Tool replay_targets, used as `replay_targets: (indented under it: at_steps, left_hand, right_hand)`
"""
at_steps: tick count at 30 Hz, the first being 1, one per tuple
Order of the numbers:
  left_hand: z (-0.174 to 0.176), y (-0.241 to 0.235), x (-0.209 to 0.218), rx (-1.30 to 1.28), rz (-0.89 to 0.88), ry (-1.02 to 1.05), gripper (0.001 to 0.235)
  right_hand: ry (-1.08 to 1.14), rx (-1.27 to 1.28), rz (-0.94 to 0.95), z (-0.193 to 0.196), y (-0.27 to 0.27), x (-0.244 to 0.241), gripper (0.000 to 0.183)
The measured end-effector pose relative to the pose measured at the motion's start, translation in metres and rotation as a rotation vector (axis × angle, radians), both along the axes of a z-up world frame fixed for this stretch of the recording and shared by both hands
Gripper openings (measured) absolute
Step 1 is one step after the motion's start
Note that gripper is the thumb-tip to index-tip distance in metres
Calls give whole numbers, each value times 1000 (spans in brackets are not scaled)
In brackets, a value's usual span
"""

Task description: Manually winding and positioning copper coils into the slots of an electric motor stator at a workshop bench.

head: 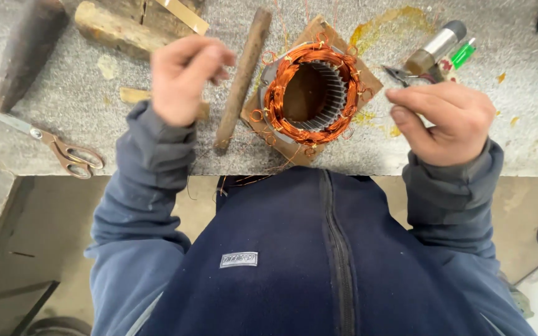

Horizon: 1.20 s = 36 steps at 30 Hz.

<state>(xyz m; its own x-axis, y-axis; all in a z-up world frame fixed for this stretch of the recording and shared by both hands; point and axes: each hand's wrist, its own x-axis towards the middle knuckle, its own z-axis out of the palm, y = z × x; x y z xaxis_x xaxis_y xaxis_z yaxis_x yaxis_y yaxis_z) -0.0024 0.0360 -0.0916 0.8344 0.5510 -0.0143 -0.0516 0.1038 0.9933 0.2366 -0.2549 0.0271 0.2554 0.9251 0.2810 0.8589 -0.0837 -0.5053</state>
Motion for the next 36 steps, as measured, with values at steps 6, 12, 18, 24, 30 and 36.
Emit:
replay_targets:
  at_steps: [6,12,18,24,30,36]
  left_hand:
    - [-16,-13,-67,-92,438,-17,21]
    - [-14,25,-155,-65,1083,-286,26]
    - [76,-105,-132,657,451,379,11]
    - [57,-140,-20,941,284,343,34]
    - [57,-142,-31,1014,297,484,10]
    - [71,-131,-52,1021,135,675,10]
  right_hand:
    - [102,-3,-129,-34,-55,21,12]
    - [196,-21,-117,-60,-82,51,10]
    - [247,3,171,-84,-80,36,22]
    - [281,91,758,-92,-41,-15,25]
    - [204,44,714,-93,-47,-4,24]
    - [242,0,581,-105,-59,-9,22]
